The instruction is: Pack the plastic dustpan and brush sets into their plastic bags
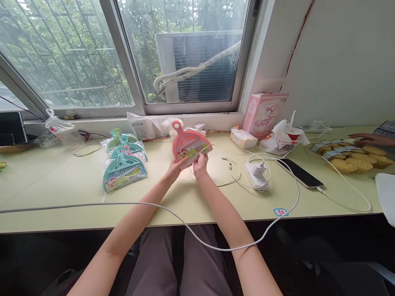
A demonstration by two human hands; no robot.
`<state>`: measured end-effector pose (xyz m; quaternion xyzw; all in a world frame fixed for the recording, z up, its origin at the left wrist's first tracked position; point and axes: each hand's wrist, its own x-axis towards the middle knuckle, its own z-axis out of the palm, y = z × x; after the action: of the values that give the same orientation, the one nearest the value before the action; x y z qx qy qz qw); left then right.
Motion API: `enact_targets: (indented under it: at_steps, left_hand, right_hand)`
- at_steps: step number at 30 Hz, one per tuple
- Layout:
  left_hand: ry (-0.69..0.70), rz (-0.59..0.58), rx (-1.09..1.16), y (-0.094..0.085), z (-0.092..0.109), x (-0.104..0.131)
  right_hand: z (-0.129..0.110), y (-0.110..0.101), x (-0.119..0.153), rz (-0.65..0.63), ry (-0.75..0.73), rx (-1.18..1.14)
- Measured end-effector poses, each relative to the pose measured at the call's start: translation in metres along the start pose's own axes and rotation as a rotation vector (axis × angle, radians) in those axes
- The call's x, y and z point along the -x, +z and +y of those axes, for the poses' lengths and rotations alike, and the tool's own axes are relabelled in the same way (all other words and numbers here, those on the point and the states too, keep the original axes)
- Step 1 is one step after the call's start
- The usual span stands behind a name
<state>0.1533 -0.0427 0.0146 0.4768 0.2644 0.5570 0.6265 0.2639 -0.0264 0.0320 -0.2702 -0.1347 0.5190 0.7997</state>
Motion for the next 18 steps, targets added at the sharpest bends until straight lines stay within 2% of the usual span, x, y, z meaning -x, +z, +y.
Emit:
enact_targets:
  at_steps: [3,6,13,18]
  left_hand:
    - [-0.082,-0.007,-0.055,0.002,-0.005,0.006]
    - [-0.101,-0.014,-0.116,0.004,-0.005,0.009]
    - [-0.032,0.088,-0.192,0.004,-0.001,0.006]
    - [-0.016,0.154,-0.173,-0.007,0.004,0.001]
  right_hand:
    - [0.001,-0.003,-0.001,0.016,0.0,0.014]
    - [0.002,-0.008,-0.008,0.028,-0.02,0.044]
    - [0.011,-0.013,-0.014,0.025,0.043,0.109]
    - [0.007,-0.008,-0.007,-0.091,0.102,0.139]
